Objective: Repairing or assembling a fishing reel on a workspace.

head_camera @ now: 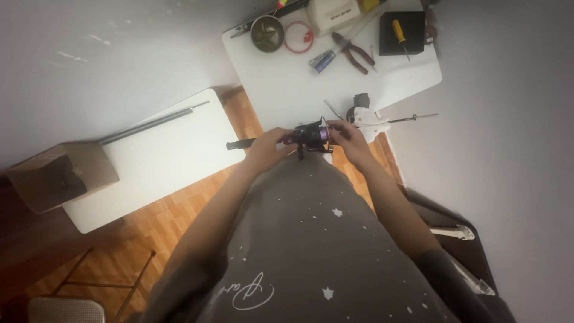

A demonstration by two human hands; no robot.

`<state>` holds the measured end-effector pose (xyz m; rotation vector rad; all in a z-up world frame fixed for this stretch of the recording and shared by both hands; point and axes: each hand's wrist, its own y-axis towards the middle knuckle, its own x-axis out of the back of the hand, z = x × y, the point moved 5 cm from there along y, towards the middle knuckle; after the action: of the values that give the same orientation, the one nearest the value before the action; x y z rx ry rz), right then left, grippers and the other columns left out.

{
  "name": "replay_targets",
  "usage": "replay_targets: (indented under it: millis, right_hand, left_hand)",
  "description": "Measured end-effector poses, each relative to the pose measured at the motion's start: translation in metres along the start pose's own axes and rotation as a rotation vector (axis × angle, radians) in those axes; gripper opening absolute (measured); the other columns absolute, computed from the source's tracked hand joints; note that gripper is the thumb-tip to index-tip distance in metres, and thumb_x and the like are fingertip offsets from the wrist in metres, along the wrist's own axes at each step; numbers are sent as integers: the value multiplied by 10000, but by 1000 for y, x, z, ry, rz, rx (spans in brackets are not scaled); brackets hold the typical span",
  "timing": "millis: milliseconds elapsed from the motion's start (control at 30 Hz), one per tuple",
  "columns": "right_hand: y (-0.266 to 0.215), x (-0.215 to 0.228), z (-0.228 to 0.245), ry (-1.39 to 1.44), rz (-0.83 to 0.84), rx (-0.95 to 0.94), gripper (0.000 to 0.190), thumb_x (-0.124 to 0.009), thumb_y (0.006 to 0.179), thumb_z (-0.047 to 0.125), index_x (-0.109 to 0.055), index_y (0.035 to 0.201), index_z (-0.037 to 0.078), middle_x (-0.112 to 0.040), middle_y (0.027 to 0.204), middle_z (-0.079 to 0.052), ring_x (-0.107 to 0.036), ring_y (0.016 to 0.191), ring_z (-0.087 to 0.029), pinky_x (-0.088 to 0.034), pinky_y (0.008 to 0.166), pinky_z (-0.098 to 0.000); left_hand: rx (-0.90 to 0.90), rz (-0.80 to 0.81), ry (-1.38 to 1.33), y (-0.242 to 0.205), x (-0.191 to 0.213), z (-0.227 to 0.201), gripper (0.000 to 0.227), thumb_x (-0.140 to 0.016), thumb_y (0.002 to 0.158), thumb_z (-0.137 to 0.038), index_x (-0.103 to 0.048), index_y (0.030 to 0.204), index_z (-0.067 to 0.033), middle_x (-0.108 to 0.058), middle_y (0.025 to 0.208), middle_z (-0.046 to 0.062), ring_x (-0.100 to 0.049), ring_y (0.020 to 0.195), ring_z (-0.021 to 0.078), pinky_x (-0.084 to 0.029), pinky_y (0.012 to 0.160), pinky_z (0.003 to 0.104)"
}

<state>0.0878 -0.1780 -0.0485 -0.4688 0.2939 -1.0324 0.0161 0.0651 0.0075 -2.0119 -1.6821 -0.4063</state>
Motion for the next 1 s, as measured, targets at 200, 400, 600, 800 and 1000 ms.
replay_targets:
  millis: [200,400,600,800,1000]
  right_hand:
    - [-9,-4,-3,9,-71,18,387,-572,1029,214,-586,1381,53,-687,1227,-105,-685,1109,-205,-582,951,-349]
    - [-16,-7,-16,131,-126,114,454,-447,1091,329,-568,1421,42,-617,1307,-105,-632,1155,-198,-553,971,-363]
    - [-10,-19,-74,366,-379,108,553,-363,1098,445,-596,1375,28,-670,1253,-87,-653,1113,-182,-541,923,-326]
    - [-16,-75,-166,344,-443,-359,353,-553,986,317,-597,1232,68,-631,1114,-94,-632,876,-239,-562,729,-388]
    - [-29,-107,-159,705,-213,-452,457,-564,965,390,-620,1292,76,-700,1134,-107,-690,984,-254,-563,894,-366]
  left_hand:
    - [197,64,-117,14,-10,21,310,-709,955,-285,-699,1172,-64,-727,1078,131,-708,1008,260,-548,866,379]
    - [163,55,-137,25,-11,32,267,-661,982,-270,-713,1092,-32,-751,964,125,-745,893,251,-559,804,361]
    - [167,133,-194,27,-5,26,286,-612,1009,-280,-694,1098,-21,-763,964,108,-774,927,216,-561,817,340]
    - [189,224,-150,26,-9,31,352,-596,996,-299,-695,1213,-39,-780,992,113,-765,932,236,-561,828,355]
    - [77,182,-111,25,-13,43,402,-610,1008,-312,-651,1272,-12,-717,1149,169,-704,1041,286,-538,892,376]
